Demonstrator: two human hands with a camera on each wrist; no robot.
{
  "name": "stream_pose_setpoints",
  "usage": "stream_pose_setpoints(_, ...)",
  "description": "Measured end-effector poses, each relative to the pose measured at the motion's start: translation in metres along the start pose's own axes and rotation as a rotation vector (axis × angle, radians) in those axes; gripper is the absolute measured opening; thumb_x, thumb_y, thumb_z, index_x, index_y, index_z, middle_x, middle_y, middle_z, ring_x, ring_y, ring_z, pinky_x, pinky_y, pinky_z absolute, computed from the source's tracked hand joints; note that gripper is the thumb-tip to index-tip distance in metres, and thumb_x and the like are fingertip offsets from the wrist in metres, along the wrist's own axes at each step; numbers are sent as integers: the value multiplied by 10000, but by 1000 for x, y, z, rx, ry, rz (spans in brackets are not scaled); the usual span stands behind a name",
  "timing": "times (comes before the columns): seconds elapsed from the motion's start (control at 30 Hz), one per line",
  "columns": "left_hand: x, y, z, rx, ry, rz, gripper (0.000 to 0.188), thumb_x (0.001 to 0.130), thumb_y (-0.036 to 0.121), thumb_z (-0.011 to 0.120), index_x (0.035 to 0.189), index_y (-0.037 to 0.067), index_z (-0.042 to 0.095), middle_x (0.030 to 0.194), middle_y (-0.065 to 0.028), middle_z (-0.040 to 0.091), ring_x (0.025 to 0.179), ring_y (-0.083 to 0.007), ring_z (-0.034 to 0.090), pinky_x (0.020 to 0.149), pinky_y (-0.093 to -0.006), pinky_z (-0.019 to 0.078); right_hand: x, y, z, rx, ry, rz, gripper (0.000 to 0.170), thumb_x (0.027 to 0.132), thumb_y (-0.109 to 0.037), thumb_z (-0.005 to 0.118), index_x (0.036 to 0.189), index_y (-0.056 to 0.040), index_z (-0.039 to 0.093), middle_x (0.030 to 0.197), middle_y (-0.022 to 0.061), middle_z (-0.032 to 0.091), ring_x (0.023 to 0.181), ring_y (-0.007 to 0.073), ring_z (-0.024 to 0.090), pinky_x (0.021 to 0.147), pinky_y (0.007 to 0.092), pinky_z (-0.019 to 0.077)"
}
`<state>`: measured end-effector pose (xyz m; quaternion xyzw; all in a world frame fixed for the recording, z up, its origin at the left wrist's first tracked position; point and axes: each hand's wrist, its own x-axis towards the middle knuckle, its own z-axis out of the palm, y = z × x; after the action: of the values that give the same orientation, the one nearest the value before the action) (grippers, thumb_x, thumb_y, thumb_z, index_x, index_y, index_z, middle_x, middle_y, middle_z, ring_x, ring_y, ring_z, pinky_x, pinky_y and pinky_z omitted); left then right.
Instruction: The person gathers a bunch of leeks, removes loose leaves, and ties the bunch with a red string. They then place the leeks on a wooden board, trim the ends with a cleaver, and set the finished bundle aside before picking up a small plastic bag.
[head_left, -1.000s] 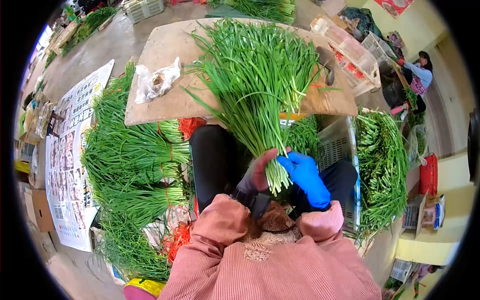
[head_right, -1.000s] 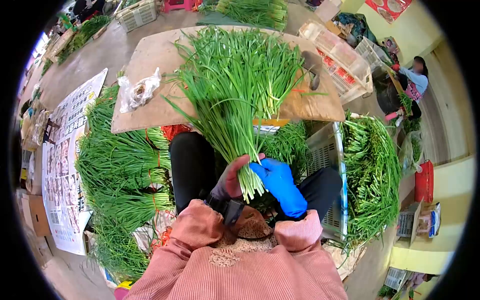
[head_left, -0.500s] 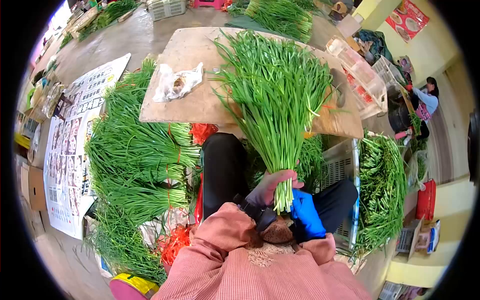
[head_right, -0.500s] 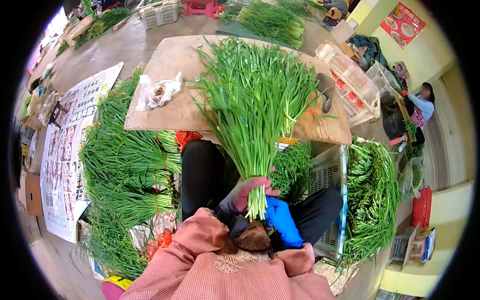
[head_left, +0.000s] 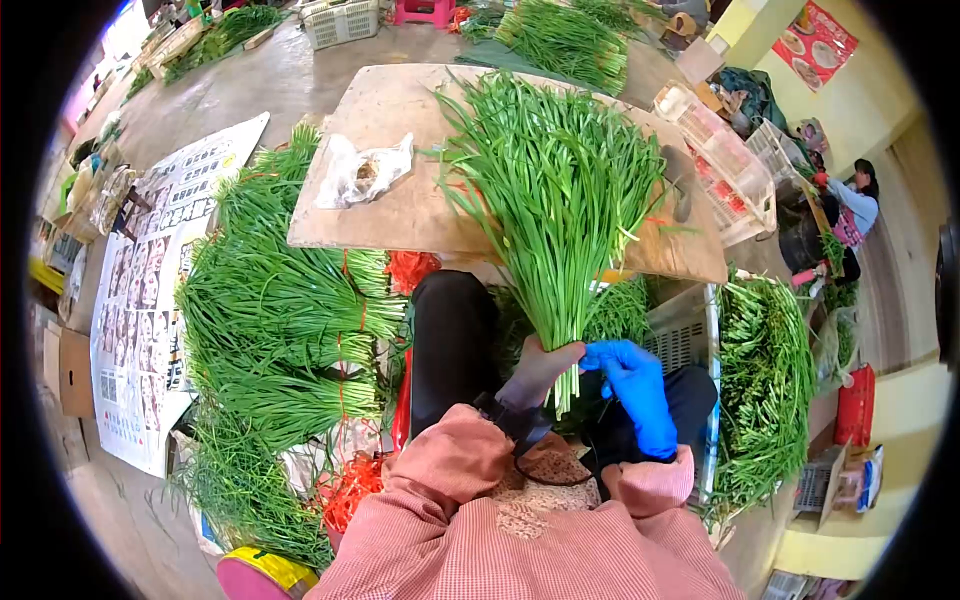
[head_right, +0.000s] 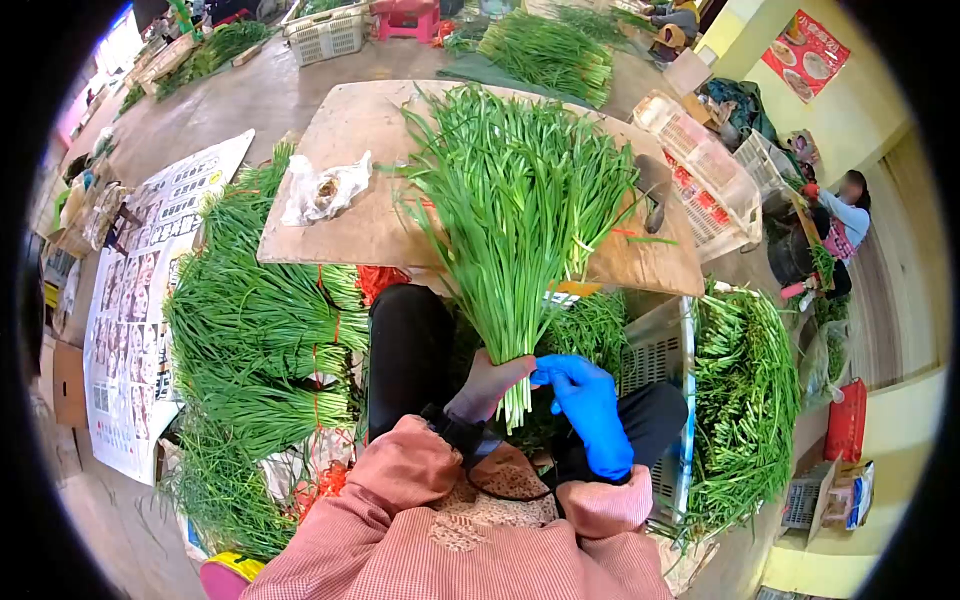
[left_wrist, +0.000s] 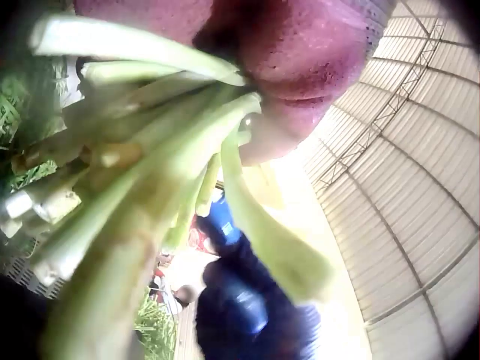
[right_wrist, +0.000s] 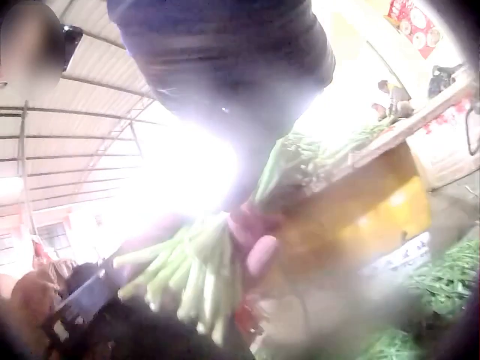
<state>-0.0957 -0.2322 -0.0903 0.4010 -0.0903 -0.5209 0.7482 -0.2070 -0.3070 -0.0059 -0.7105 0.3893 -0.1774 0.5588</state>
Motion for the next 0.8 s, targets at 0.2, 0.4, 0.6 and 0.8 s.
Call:
stream_pose_setpoints(0.2,4,-11,-2,28,-30,135,105,789,37,616,886,1,597,758,-25,592,680,-108,564,596,-260,460,34,-10,31,-383,-124,-344,109,818,-104,667,795,1,645,660,37,611,535,81,556,475,224,434)
stream_pose_setpoints(0.4,12,-18,-5,168,-24,139,281,753,91,669,1008,15,578,843,-24,615,742,-100,573,655,-262,473,50,-25,35,-344,-72,-310,135,791,-112,696,778,8,636,662,49,606,560,98,571,527,239,454)
stream_pose_setpoints(0.6,7,-16,0,252,19,266,240,759,94,662,978,18,599,821,-37,625,742,-103,589,656,-257,474,67,-28,47,-403,-125,-284,179,800,-149,699,766,8,620,651,52,590,511,100,558,481,259,438)
stream_pose_setpoints(0.8,4,-3,-7,-4,-116,-126,296,784,91,689,1047,17,575,923,-63,612,767,-164,622,705,-327,540,57,-30,35,-19,-70,-53,144,804,-133,687,739,-15,636,600,22,586,471,75,523,431,217,390)
